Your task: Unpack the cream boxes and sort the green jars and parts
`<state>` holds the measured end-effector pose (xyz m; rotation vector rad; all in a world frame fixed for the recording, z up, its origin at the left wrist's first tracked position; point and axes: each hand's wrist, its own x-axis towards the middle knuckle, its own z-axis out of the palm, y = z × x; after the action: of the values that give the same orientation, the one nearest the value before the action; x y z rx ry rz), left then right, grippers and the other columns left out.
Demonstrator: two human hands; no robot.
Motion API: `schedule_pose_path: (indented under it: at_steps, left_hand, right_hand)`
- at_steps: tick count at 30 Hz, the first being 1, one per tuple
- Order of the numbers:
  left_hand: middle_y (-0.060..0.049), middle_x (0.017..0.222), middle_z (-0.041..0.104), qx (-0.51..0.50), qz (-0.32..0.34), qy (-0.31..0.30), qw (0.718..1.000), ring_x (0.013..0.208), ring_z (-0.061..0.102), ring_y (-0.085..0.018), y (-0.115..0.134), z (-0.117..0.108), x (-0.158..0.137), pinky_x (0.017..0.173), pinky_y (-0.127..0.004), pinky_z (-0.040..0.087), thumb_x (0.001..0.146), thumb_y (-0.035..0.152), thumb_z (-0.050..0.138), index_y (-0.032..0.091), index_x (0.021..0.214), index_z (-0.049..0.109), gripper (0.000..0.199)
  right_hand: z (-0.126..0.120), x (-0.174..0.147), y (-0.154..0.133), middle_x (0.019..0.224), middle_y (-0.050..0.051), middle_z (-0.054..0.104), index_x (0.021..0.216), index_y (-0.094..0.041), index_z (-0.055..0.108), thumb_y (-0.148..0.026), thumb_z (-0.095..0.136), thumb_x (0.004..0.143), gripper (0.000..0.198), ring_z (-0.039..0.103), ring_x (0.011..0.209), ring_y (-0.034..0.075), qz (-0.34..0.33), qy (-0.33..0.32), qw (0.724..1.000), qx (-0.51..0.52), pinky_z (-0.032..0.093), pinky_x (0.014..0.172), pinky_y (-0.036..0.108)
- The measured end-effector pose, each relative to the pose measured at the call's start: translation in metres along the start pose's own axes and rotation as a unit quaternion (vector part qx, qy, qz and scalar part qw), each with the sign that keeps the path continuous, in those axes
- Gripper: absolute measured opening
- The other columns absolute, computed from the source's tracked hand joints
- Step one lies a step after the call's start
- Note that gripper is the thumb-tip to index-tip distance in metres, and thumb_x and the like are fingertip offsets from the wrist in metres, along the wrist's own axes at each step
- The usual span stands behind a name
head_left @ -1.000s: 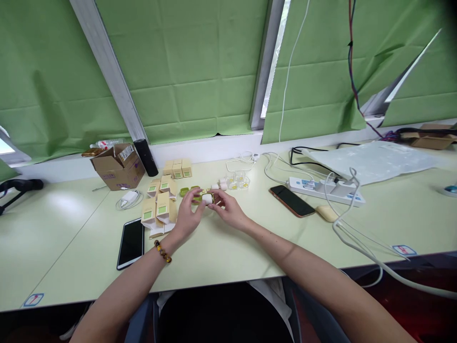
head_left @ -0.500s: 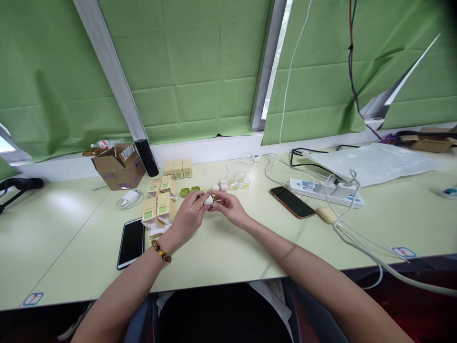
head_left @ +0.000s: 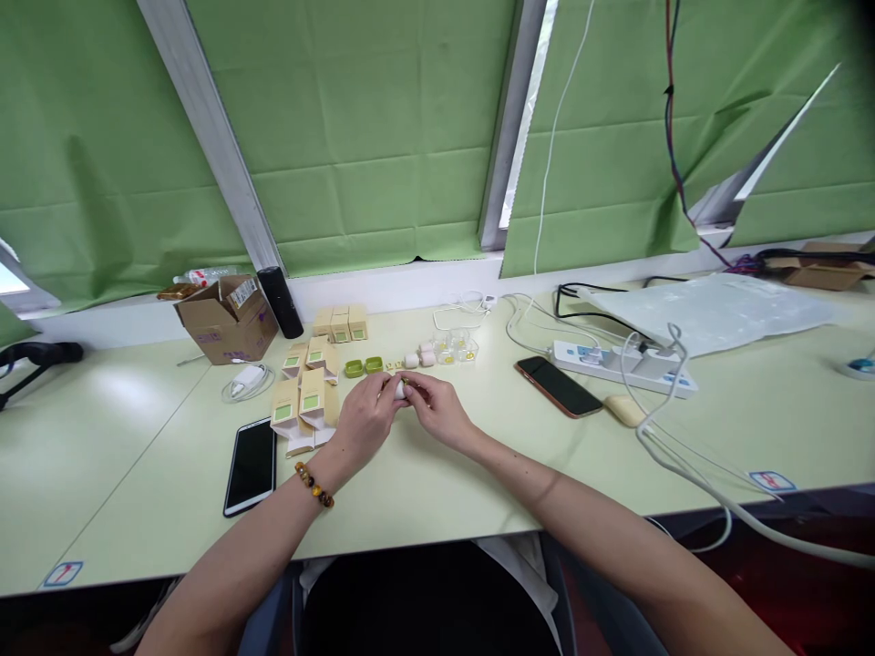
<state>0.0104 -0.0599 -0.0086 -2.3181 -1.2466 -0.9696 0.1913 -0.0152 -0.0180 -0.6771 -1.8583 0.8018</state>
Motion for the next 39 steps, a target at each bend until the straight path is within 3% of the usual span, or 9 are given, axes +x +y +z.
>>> schedule_pose_path:
  at_steps: [9, 16, 22, 29, 32, 34, 36, 39]
  left_hand:
    - [-0.012, 0.100, 0.065, 0.032, 0.029, 0.038, 0.998, 0.092, 0.064, -0.025, 0.001, -0.001, 0.002, 0.071, -0.034, 0.055, 0.106, 0.023, 0.048, 0.016, 0.138, 0.056, 0.033]
    - [-0.013, 0.101, 0.064, 0.035, 0.031, 0.062, 0.997, 0.094, 0.064, -0.024, 0.003, 0.004, 0.002, 0.072, -0.034, 0.057, 0.106, 0.020, 0.048, 0.015, 0.135, 0.055, 0.030]
    - [-0.013, 0.111, 0.062, -0.057, -0.024, 0.098, 0.993, 0.096, 0.065, -0.022, -0.006, 0.004, 0.001, 0.081, -0.036, 0.060, 0.106, 0.024, 0.051, 0.019, 0.137, 0.056, 0.032]
    - [-0.011, 0.114, 0.061, -0.219, -0.102, 0.118, 0.963, 0.105, 0.064, -0.022, -0.004, 0.006, 0.000, 0.082, -0.035, 0.063, 0.104, 0.031, 0.057, 0.023, 0.131, 0.064, 0.029]
    - [-0.012, 0.117, 0.060, -0.303, -0.167, 0.164, 0.924, 0.106, 0.063, -0.022, 0.001, 0.001, 0.005, 0.078, -0.032, 0.065, 0.102, 0.038, 0.061, 0.023, 0.125, 0.067, 0.028]
    - [-0.012, 0.121, 0.060, -0.380, -0.218, 0.204, 0.876, 0.104, 0.064, -0.021, 0.000, -0.002, 0.009, 0.079, -0.033, 0.066, 0.098, 0.042, 0.067, 0.022, 0.121, 0.069, 0.030]
    - [-0.011, 0.123, 0.062, -0.474, -0.270, 0.210, 0.811, 0.101, 0.066, -0.020, -0.003, -0.003, 0.013, 0.080, -0.034, 0.066, 0.093, 0.045, 0.074, 0.020, 0.118, 0.071, 0.035]
    - [-0.011, 0.117, 0.069, -0.626, -0.335, 0.170, 0.684, 0.094, 0.067, -0.019, -0.009, -0.004, 0.018, 0.076, -0.031, 0.063, 0.085, 0.048, 0.083, 0.017, 0.113, 0.074, 0.043]
  right_hand:
    - [0.006, -0.003, 0.006, 0.112, 0.011, 0.078, 0.135, -0.022, 0.069, -0.021, 0.050, 0.101, 0.039, 0.075, 0.090, 0.022, -0.064, 0.042, 0.994, -0.084, 0.064, 0.078, 0.036]
    - [0.004, 0.002, 0.007, 0.100, 0.009, 0.077, 0.134, -0.023, 0.072, -0.022, 0.048, 0.103, 0.039, 0.070, 0.080, 0.019, -0.070, 0.050, 0.991, -0.098, 0.060, 0.074, 0.034]
    - [-0.006, 0.005, 0.000, 0.118, 0.010, 0.068, 0.145, -0.028, 0.062, -0.031, 0.062, 0.099, 0.046, 0.067, 0.093, 0.020, -0.059, -0.028, 0.998, 0.007, 0.064, 0.085, 0.039]
    - [-0.009, 0.008, -0.002, 0.104, 0.006, 0.055, 0.134, -0.029, 0.065, -0.030, 0.068, 0.095, 0.039, 0.060, 0.089, 0.020, -0.070, -0.026, 0.997, 0.026, 0.062, 0.085, 0.042]
    - [-0.012, 0.009, -0.003, 0.116, 0.007, 0.054, 0.132, -0.029, 0.064, -0.033, 0.068, 0.095, 0.037, 0.062, 0.091, 0.018, -0.053, -0.014, 0.998, 0.043, 0.062, 0.085, 0.040]
    - [-0.015, 0.011, -0.003, 0.123, 0.008, 0.054, 0.129, -0.029, 0.064, -0.035, 0.067, 0.095, 0.035, 0.062, 0.090, 0.017, -0.037, -0.007, 0.998, 0.046, 0.062, 0.084, 0.039]
    - [-0.017, 0.012, -0.002, 0.126, 0.008, 0.055, 0.126, -0.028, 0.064, -0.038, 0.069, 0.095, 0.033, 0.063, 0.089, 0.017, -0.023, -0.001, 0.999, 0.047, 0.061, 0.082, 0.037]
    - [-0.016, 0.011, 0.002, 0.125, 0.008, 0.059, 0.123, -0.027, 0.065, -0.041, 0.070, 0.093, 0.034, 0.064, 0.089, 0.018, -0.002, 0.012, 0.999, 0.048, 0.061, 0.079, 0.036]
